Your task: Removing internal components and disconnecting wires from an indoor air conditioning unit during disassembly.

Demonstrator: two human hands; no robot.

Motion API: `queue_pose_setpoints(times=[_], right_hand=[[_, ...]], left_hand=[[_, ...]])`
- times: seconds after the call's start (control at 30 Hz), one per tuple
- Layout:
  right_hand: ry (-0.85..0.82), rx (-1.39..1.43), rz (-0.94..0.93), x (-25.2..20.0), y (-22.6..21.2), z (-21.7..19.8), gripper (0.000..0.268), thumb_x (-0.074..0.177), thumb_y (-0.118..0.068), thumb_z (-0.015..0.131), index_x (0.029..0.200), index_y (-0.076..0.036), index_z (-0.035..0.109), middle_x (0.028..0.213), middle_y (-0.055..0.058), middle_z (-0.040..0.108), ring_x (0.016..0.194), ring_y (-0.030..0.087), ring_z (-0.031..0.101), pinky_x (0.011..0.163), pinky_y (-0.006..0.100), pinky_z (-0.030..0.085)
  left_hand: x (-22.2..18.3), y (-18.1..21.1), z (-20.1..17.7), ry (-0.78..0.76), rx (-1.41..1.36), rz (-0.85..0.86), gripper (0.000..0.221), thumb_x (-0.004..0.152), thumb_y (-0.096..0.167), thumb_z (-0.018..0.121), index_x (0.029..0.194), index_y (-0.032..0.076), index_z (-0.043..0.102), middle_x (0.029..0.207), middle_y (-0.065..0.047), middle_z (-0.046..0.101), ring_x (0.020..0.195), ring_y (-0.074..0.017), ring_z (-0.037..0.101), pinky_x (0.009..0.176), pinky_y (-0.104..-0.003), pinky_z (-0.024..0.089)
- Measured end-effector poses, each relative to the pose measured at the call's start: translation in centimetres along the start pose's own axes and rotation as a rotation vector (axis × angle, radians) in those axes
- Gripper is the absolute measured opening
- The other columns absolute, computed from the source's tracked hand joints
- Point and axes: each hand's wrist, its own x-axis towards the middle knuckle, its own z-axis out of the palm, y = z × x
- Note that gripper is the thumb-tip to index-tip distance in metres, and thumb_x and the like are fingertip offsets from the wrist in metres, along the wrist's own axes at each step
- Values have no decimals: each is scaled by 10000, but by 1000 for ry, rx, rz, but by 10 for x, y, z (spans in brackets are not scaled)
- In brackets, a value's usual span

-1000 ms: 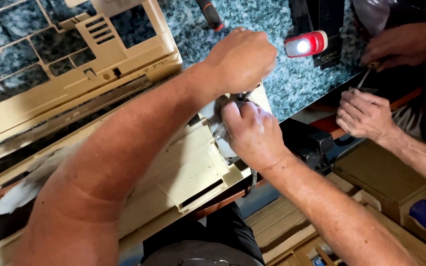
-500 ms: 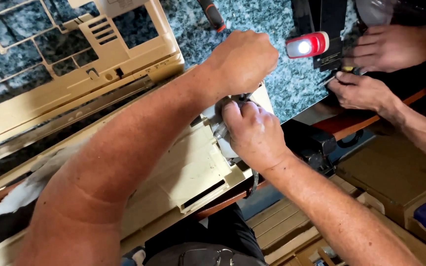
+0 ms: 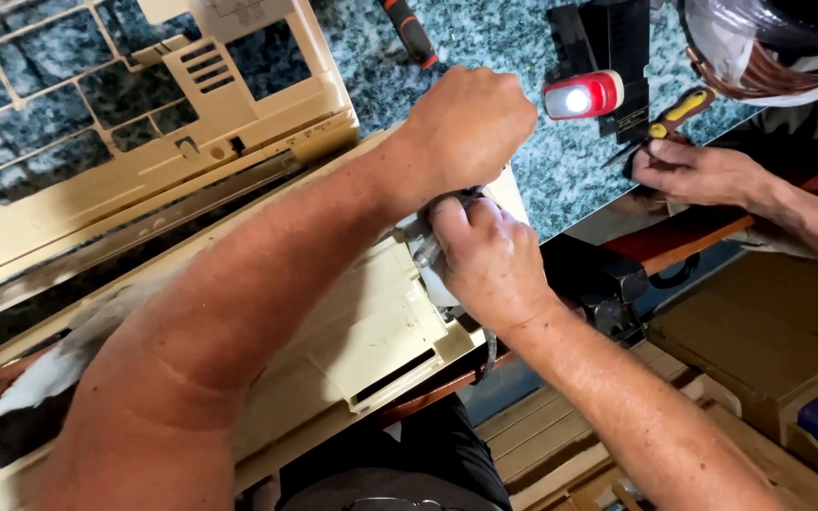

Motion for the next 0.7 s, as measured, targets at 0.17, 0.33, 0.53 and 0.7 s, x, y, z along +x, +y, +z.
queue_pose_setpoints(times=[0.17, 0.33, 0.53, 0.7], right_hand=[[11, -10, -13, -2, 4, 6, 207, 773, -106, 611, 947, -121, 501, 719, 128, 439, 461, 427, 458, 368, 540, 366], [24, -46, -48, 0, 4, 9, 239, 723, -50, 586, 937, -100, 492, 712, 122, 422, 454, 384, 425, 362, 502, 358], [-34, -4, -48, 4, 5, 2, 255, 752, -69, 615, 981, -90, 503, 730, 128, 405, 471, 386, 404, 375, 511, 353], [49, 36, -82, 2, 8, -1, 191, 860, -132, 681, 948, -112, 513, 715, 110, 433, 487, 360, 449, 372, 498, 392]], left_hand=[[1, 5, 4, 14, 34, -69, 188, 811, 10, 644, 791, 178, 725, 774, -57, 657, 630, -311, 664, 470, -480, 519], [2, 4, 9, 27, 12, -106, 184, 799, -18, 642, 776, 155, 700, 747, -47, 635, 615, -297, 648, 464, -472, 512], [2, 3, 7, 5, -4, -105, 181, 839, -7, 632, 820, 151, 717, 786, -55, 643, 630, -290, 655, 474, -471, 527], [1, 3, 12, 67, -7, -127, 164, 825, 24, 651, 825, 167, 730, 820, -56, 657, 643, -298, 672, 464, -472, 532]])
